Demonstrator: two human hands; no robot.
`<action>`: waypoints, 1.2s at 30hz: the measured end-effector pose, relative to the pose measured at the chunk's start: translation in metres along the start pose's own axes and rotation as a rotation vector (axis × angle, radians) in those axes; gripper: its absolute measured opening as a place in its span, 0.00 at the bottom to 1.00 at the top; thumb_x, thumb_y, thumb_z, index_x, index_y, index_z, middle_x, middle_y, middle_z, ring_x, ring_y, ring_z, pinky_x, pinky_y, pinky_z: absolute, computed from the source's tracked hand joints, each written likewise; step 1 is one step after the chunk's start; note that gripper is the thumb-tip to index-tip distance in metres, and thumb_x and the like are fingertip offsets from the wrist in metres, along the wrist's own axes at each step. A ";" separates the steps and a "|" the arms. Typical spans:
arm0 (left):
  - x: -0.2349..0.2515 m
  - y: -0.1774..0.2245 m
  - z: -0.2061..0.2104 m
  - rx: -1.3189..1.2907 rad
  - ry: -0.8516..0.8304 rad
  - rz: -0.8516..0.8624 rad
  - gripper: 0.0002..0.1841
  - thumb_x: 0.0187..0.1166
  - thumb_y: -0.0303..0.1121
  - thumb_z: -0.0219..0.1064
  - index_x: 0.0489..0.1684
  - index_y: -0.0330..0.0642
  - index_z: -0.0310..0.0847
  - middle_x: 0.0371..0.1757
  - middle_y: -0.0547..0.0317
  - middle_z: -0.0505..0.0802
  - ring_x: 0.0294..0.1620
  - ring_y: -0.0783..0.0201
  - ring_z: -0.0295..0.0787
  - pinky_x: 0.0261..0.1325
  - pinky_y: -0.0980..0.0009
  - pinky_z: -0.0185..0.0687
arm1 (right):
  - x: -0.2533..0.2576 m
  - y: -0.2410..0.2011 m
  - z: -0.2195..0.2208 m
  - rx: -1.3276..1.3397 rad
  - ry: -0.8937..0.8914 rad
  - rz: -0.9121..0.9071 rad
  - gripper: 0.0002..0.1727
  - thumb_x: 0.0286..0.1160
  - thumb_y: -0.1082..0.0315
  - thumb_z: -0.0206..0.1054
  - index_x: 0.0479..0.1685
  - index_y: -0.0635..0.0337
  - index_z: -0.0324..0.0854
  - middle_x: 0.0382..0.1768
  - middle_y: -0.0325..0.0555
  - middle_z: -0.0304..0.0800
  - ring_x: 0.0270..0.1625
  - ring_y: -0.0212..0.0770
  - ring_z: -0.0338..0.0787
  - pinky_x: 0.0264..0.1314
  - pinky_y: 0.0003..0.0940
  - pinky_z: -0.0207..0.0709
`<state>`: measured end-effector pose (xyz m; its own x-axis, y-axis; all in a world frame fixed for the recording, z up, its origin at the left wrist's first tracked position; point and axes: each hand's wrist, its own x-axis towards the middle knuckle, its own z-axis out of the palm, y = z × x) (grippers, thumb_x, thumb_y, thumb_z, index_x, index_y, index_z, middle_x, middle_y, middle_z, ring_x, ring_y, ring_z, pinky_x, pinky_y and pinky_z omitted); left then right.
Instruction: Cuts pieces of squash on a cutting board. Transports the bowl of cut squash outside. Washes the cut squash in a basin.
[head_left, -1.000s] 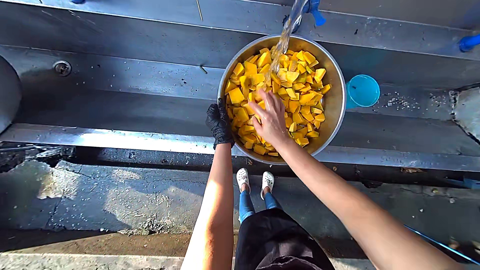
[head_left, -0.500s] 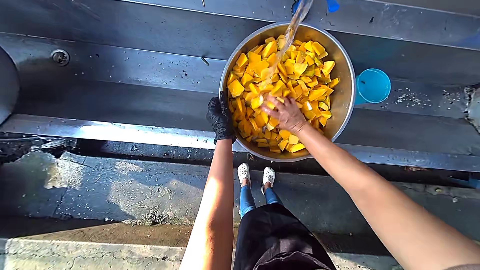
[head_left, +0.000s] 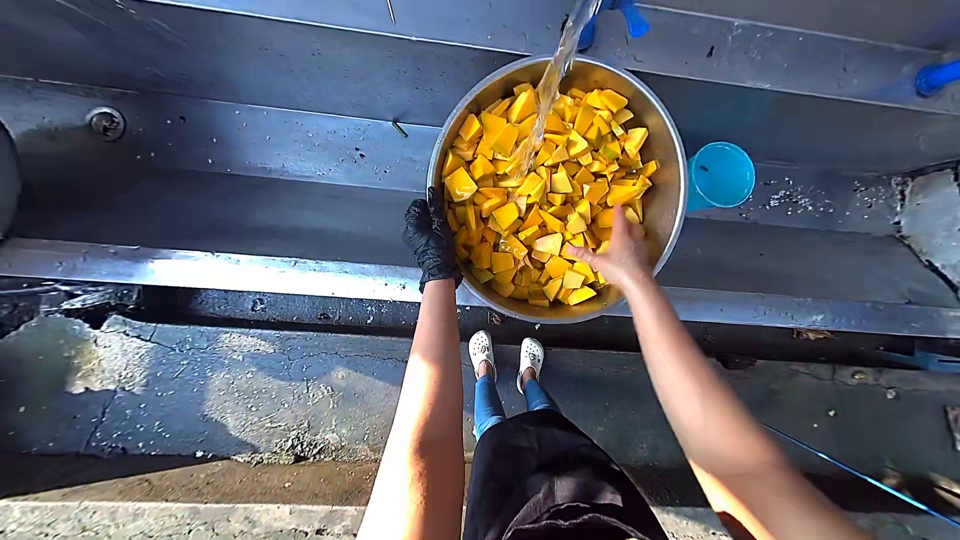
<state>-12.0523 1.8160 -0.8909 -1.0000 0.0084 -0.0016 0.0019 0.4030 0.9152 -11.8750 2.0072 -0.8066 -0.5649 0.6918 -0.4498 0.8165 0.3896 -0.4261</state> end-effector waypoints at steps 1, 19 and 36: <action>0.000 -0.001 0.000 -0.009 0.009 0.008 0.21 0.90 0.44 0.59 0.36 0.31 0.81 0.28 0.58 0.82 0.31 0.73 0.78 0.43 0.73 0.77 | -0.009 0.004 0.023 0.010 -0.010 0.041 0.70 0.53 0.44 0.88 0.96 0.58 0.44 0.90 0.79 0.44 0.87 0.83 0.55 0.77 0.81 0.59; -0.001 0.004 0.001 -0.071 0.014 -0.028 0.19 0.89 0.40 0.60 0.38 0.30 0.82 0.31 0.57 0.84 0.34 0.75 0.79 0.46 0.76 0.76 | 0.009 -0.101 0.011 -0.115 0.021 -0.504 0.27 0.71 0.77 0.70 0.74 0.66 0.80 0.76 0.67 0.76 0.76 0.66 0.78 0.74 0.61 0.75; -0.006 0.014 -0.004 0.028 -0.013 -0.068 0.21 0.88 0.44 0.61 0.33 0.33 0.81 0.27 0.56 0.83 0.30 0.68 0.79 0.41 0.66 0.77 | 0.063 -0.158 0.076 -0.525 -0.052 -0.525 0.23 0.62 0.77 0.75 0.62 0.63 0.89 0.83 0.68 0.68 0.90 0.77 0.50 0.81 0.90 0.31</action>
<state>-12.0462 1.8183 -0.8762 -0.9976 -0.0080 -0.0685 -0.0653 0.4283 0.9013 -12.0488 1.9435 -0.8272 -0.8907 0.3100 -0.3324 0.3798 0.9094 -0.1697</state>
